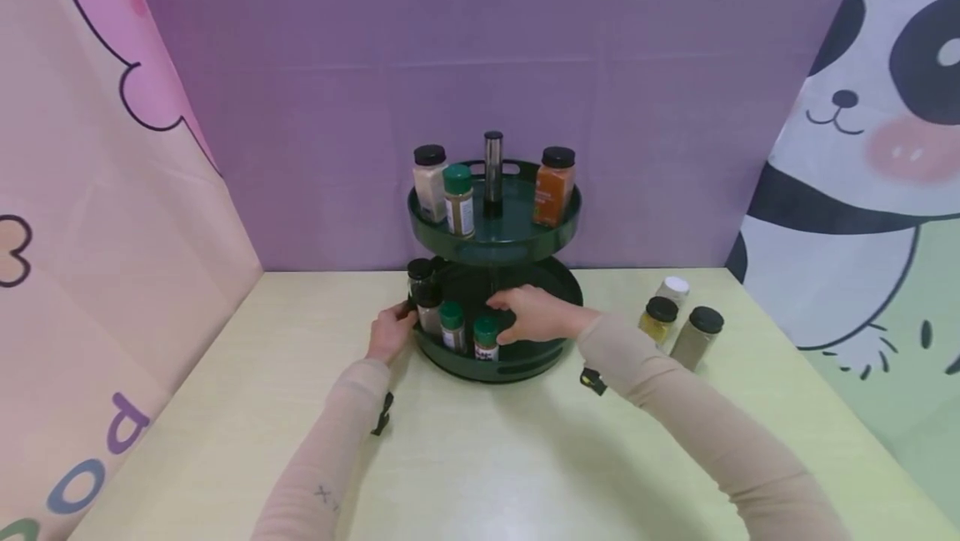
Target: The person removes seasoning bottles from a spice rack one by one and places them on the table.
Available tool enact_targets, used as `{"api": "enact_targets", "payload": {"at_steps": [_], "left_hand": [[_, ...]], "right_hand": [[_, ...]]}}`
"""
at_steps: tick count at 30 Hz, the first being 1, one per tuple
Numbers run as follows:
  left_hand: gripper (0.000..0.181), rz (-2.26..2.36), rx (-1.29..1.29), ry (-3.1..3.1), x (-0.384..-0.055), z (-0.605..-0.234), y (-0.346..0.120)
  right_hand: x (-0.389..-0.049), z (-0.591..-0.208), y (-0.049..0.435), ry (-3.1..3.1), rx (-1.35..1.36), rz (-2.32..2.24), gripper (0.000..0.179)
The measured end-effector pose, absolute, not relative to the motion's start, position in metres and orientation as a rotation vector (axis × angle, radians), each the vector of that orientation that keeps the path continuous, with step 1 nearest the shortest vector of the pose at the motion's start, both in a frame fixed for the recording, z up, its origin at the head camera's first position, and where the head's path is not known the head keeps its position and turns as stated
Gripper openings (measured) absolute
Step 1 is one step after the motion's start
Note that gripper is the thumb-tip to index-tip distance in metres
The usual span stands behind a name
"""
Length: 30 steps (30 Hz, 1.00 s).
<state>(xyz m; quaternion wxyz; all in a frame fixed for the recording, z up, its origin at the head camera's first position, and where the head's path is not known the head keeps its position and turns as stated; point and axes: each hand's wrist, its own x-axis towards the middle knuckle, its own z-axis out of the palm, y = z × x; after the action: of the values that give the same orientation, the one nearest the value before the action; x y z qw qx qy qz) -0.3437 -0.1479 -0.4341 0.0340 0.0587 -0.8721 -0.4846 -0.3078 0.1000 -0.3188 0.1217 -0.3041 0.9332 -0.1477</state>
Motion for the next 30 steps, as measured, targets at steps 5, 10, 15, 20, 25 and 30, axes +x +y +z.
{"api": "enact_targets", "payload": {"at_steps": [5, 10, 15, 20, 25, 30], "left_hand": [[0.043, -1.481, 0.173, -2.676, -0.345, -0.435, -0.148], [0.044, -1.478, 0.178, -2.680, -0.346, -0.436, -0.148], [0.044, -1.498, 0.172, -2.677, -0.346, -0.437, -0.150], [0.044, -1.511, 0.173, -2.666, -0.346, -0.438, -0.151], [0.045, -1.517, 0.172, -2.674, -0.347, -0.440, -0.151], [0.045, -1.522, 0.173, -2.676, -0.348, -0.440, -0.151]], "right_hand": [[-0.307, -0.325, 0.092, 2.718, -0.920, -0.438, 0.058], [-0.307, -0.329, 0.086, 2.717, -0.914, -0.442, 0.056], [-0.306, -0.334, 0.084, 2.713, -0.883, -0.454, 0.054], [-0.307, -0.339, 0.082, 2.720, -0.887, -0.459, 0.051], [-0.309, -0.343, 0.083, 2.741, -0.906, -0.469, 0.048], [-0.309, -0.345, 0.083, 2.753, -0.935, -0.478, 0.046]]}}
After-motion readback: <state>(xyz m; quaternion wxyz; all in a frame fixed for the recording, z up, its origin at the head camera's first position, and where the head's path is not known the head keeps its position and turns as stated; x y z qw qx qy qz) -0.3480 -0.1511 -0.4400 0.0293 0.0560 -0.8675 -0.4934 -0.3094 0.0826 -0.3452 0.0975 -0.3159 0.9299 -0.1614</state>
